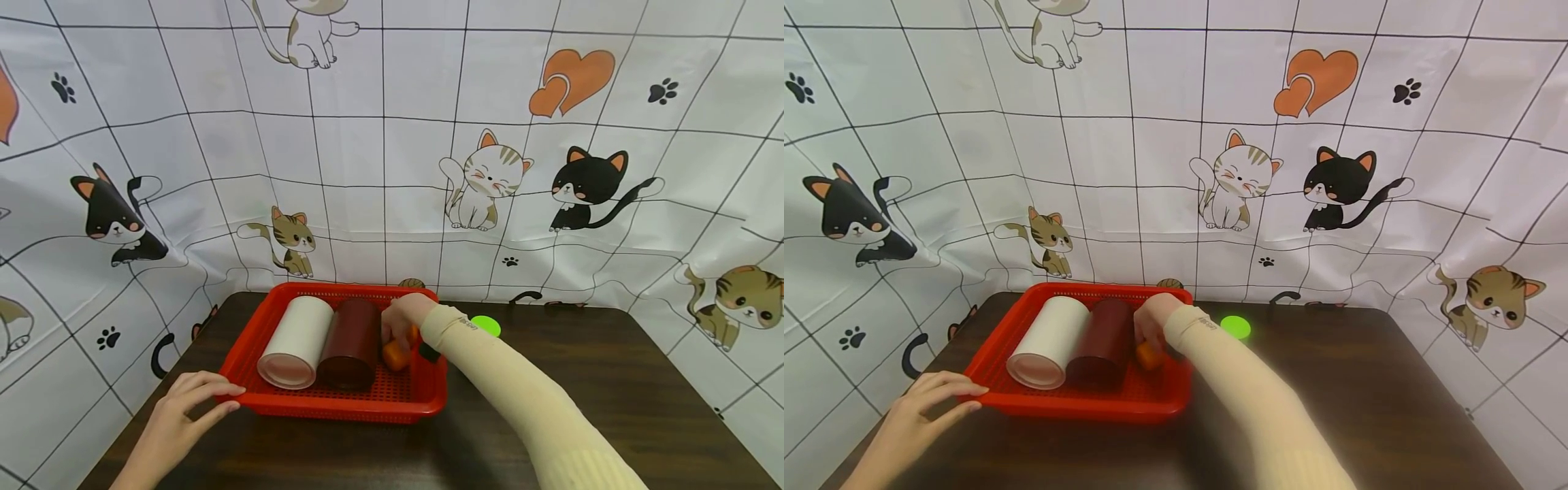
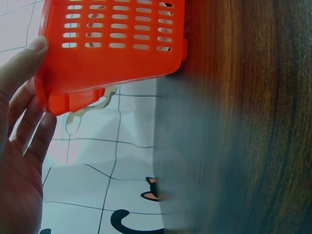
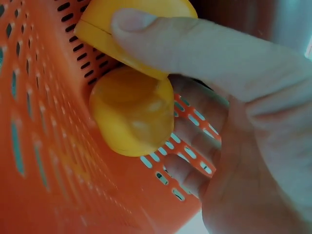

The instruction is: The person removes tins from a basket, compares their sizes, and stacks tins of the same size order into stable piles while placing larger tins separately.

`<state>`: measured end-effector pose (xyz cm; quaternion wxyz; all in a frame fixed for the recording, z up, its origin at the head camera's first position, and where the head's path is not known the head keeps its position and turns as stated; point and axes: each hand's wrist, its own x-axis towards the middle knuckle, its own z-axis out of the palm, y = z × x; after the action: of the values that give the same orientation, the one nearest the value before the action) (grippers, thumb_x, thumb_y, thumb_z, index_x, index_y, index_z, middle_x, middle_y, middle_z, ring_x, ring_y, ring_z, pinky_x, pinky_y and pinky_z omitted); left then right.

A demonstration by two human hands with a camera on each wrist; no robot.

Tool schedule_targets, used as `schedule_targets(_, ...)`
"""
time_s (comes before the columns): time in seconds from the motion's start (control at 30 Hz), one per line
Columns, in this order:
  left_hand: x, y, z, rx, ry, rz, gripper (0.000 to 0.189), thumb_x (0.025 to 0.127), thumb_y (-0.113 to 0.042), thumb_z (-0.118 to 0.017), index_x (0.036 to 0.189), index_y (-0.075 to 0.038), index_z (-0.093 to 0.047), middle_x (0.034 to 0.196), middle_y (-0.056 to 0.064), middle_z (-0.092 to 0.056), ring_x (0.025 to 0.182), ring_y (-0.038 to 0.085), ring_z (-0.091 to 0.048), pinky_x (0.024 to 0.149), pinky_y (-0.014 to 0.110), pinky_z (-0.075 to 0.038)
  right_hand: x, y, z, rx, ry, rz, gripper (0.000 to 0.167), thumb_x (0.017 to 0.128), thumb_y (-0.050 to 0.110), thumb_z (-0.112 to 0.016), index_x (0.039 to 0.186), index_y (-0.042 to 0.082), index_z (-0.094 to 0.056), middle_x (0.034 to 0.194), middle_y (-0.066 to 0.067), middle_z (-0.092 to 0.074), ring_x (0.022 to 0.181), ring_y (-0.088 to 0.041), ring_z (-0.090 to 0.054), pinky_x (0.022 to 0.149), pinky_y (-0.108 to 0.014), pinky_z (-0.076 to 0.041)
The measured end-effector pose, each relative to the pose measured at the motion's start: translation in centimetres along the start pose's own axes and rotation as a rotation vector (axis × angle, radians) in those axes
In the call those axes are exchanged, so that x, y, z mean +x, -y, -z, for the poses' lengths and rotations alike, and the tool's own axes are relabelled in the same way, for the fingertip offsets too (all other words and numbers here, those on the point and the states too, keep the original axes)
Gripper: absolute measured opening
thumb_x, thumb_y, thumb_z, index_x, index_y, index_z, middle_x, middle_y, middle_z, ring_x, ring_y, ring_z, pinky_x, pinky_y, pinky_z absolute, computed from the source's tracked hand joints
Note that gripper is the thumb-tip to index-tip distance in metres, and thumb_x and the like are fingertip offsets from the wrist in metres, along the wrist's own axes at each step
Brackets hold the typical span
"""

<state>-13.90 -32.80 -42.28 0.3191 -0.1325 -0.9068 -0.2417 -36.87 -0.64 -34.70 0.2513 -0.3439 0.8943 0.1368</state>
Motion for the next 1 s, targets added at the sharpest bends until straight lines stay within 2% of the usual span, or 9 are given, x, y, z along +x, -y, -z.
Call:
schedule_targets(0.13, 0.0, 0.0, -0.1, 0.003, 0.008, 0.008, 0.043, 0.062, -0.005, -0.09, 0.094, -0.031, -0.076, 0.094, -0.014, -0.065, 0.097, -0.01, -0.039, 0.08, 0.006, -0.035, -0.1, -0.3, 0.4, -0.003, 0.019, 0.083, 0.052, 0.078, 0.025, -0.085, 0.126, 0.03, -0.066, 0.138, 0.005, -0.059, 0.137, -0.022, -0.045, 0.108, -0.038, -0.044)
schedule_targets(0.23, 0.1, 0.1, -0.1, 0.001, 0.002, -0.002, 0.045, 0.061, -0.005, -0.09, 0.094, -0.032, -0.076, 0.094, -0.014, -0.065, 0.098, -0.01, -0.04, 0.081, 0.007, -0.035, -0.4, -0.7, 1.0, 0.063, 0.039, 0.164, 0.055, 0.08, 0.019, -0.083, 0.13, 0.018, -0.061, 0.137, 0.0, -0.058, 0.131, -0.02, -0.048, 0.109, -0.036, -0.043)
schedule_targets(0.3, 0.2, 0.1, -0.1, -0.002, -0.004, -0.012, 0.046, 0.061, -0.004, -0.09, 0.094, -0.032, -0.076, 0.094, -0.014, -0.065, 0.098, -0.009, -0.04, 0.081, 0.007, -0.035, -0.7, -0.9, 1.3, 0.115, 0.048, 0.205, 0.051, 0.082, 0.012, -0.079, 0.129, 0.014, -0.058, 0.133, -0.002, -0.058, 0.121, -0.017, -0.052, 0.105, -0.034, -0.046)
schedule_targets(0.47, 0.3, 0.2, -0.1, -0.002, -0.007, -0.018, 0.045, 0.061, -0.004, -0.09, 0.094, -0.031, -0.076, 0.094, -0.014, -0.065, 0.098, -0.009, -0.04, 0.081, 0.008, -0.035, -1.1, -1.7, 1.4, 0.216, 0.02, 0.256, 0.044, 0.083, 0.006, -0.075, 0.123, 0.016, -0.059, 0.124, 0.0, -0.059, 0.11, -0.011, -0.051, 0.097, -0.029, -0.048)
schedule_targets(0.67, 0.1, 0.2, -0.2, -0.003, 0.001, -0.001, 0.044, 0.062, -0.005, -0.09, 0.094, -0.032, -0.076, 0.094, -0.014, -0.065, 0.097, -0.01, -0.04, 0.079, 0.008, -0.035, -1.8, -2.3, 1.2, 0.298, -0.037, 0.291, 0.043, 0.083, 0.005, -0.073, 0.121, 0.019, -0.059, 0.117, -0.001, -0.059, 0.103, -0.015, -0.051, 0.084, -0.027, -0.049)
schedule_targets(1.0, 0.0, 0.2, -0.2, 0.001, 0.009, 0.021, 0.048, 0.062, -0.005, -0.09, 0.095, -0.037, -0.074, 0.094, -0.013, -0.065, 0.095, -0.01, -0.039, 0.078, 0.006, -0.035, -3.3, -2.3, 0.9, 0.319, -0.167, 0.311, 0.047, 0.082, 0.011, -0.077, 0.123, 0.026, -0.06, 0.116, 0.003, -0.055, 0.104, -0.014, -0.051, 0.086, -0.028, -0.047)
